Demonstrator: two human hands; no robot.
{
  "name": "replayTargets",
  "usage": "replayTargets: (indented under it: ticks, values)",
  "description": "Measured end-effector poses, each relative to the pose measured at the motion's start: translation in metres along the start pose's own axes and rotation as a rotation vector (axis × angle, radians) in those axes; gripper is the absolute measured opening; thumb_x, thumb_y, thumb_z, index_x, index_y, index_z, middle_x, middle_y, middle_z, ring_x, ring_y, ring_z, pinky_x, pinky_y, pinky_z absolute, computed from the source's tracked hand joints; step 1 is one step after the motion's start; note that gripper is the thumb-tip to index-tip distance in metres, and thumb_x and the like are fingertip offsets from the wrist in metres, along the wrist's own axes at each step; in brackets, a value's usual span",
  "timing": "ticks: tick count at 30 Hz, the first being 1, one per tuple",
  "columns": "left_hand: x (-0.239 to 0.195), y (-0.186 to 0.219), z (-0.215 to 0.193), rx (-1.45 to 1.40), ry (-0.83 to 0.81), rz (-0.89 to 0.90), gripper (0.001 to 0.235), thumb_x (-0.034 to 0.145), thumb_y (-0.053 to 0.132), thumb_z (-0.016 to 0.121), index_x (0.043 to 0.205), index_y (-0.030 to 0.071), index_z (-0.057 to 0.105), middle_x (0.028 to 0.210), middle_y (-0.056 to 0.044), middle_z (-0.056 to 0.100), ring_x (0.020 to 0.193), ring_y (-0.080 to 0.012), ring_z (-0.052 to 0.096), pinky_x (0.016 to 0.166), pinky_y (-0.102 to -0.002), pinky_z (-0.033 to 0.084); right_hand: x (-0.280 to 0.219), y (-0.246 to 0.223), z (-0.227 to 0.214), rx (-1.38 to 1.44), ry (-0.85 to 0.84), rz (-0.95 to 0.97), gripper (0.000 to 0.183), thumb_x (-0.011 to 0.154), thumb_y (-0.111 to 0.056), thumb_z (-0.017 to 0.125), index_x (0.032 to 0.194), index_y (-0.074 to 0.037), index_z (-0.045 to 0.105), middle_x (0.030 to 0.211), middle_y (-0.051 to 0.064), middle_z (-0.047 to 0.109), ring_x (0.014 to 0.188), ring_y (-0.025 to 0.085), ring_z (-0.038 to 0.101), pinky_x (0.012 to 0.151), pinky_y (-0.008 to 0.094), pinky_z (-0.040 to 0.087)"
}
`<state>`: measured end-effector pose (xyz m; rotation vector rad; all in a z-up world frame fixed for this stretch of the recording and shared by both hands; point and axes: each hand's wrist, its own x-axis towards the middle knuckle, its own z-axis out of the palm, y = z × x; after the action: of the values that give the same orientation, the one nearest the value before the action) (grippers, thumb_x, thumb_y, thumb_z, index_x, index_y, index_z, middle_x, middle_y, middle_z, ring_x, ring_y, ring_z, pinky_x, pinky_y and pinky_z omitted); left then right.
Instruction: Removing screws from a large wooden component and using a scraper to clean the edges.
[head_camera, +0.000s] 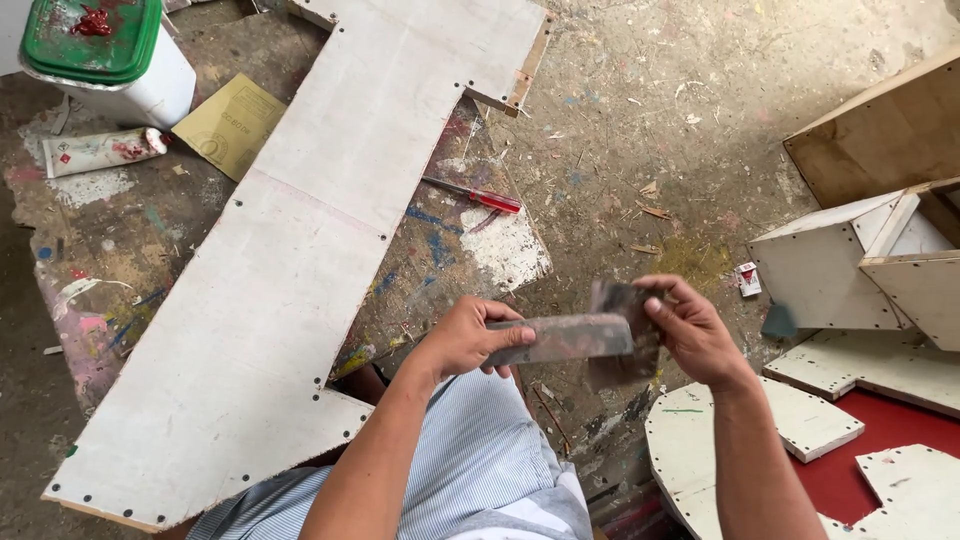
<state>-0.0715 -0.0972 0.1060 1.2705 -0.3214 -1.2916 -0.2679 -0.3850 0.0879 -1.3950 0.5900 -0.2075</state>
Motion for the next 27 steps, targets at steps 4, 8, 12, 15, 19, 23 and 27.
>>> replayTargets:
  ticks: [4,8,12,15,19,23,27]
  values:
    - [0.005,-0.002,-0.008,-0.090,0.060,0.033,0.033,0.087,0.020,0.083,0.101,-0.009,0.073,0.072,-0.023,0.071,0.051,-0.0288,0.072,0.038,-0.025,0.057,-0.001,0.009,-0.032,-0.225,-0.093,0.107,0.022,0.097,0.001,0.059,0.114,-0.002,0.071,0.090,0.018,0.079,0.085,0.024,0.071,0.081,0.041,0.058]
    - [-0.002,-0.004,0.020,-0.013,-0.171,-0.049,0.038,0.084,0.023,0.084,0.104,-0.008,0.073,0.077,-0.026,0.071,0.055,-0.0289,0.072,0.040,-0.026,0.056,0.031,0.058,-0.052,0.019,0.082,0.160,0.023,0.108,-0.013,0.047,0.125,-0.008,0.062,0.094,0.008,0.068,0.087,0.017,0.066,0.079,0.033,0.054]
    - [0.008,-0.007,0.055,-0.019,-0.413,-0.114,0.035,0.083,0.018,0.082,0.109,-0.004,0.073,0.086,-0.026,0.072,0.056,-0.0238,0.070,0.045,-0.023,0.058,0.004,0.001,0.031,0.575,-0.388,0.314,0.033,0.109,-0.038,0.042,0.123,-0.011,0.054,0.078,0.002,0.034,0.061,0.015,0.038,0.056,0.027,0.039]
    - [0.021,-0.020,0.049,-0.184,-0.299,-0.072,0.031,0.087,0.016,0.079,0.111,-0.003,0.072,0.095,-0.026,0.071,0.055,-0.0207,0.070,0.047,-0.022,0.062,-0.037,0.050,0.035,0.100,-0.398,0.255,0.001,0.097,-0.011,0.044,0.096,-0.012,0.045,0.072,0.000,0.035,0.061,0.012,0.034,0.058,0.026,0.033]
    - [0.009,-0.001,0.010,-0.177,-0.141,0.021,0.027,0.088,0.025,0.078,0.099,0.002,0.072,0.080,-0.012,0.067,0.047,-0.0213,0.067,0.038,-0.025,0.055,-0.035,0.066,0.013,0.244,-0.007,0.469,0.044,0.107,-0.030,0.050,0.065,-0.018,0.052,0.050,-0.007,0.042,0.040,0.008,0.038,0.037,0.021,0.028]
    - [-0.016,0.036,0.017,0.378,-0.077,-0.151,0.022,0.090,0.023,0.074,0.103,0.005,0.075,0.095,-0.014,0.077,0.056,-0.0177,0.070,0.044,-0.022,0.051,-0.034,0.020,0.004,0.014,0.174,0.379,0.023,0.099,-0.030,0.068,0.084,-0.012,0.068,0.067,0.001,0.067,0.046,0.008,0.048,0.038,0.021,0.036]
    - [-0.003,0.007,0.047,0.989,-0.150,-0.138,0.018,0.104,0.027,0.062,0.105,0.014,0.073,0.078,-0.002,0.068,0.056,-0.0118,0.060,0.056,-0.025,0.050,-0.033,-0.044,0.075,-0.746,0.005,0.295,0.035,0.089,-0.015,0.073,0.124,-0.019,0.076,0.098,0.007,0.084,0.083,0.014,0.066,0.078,0.030,0.054]
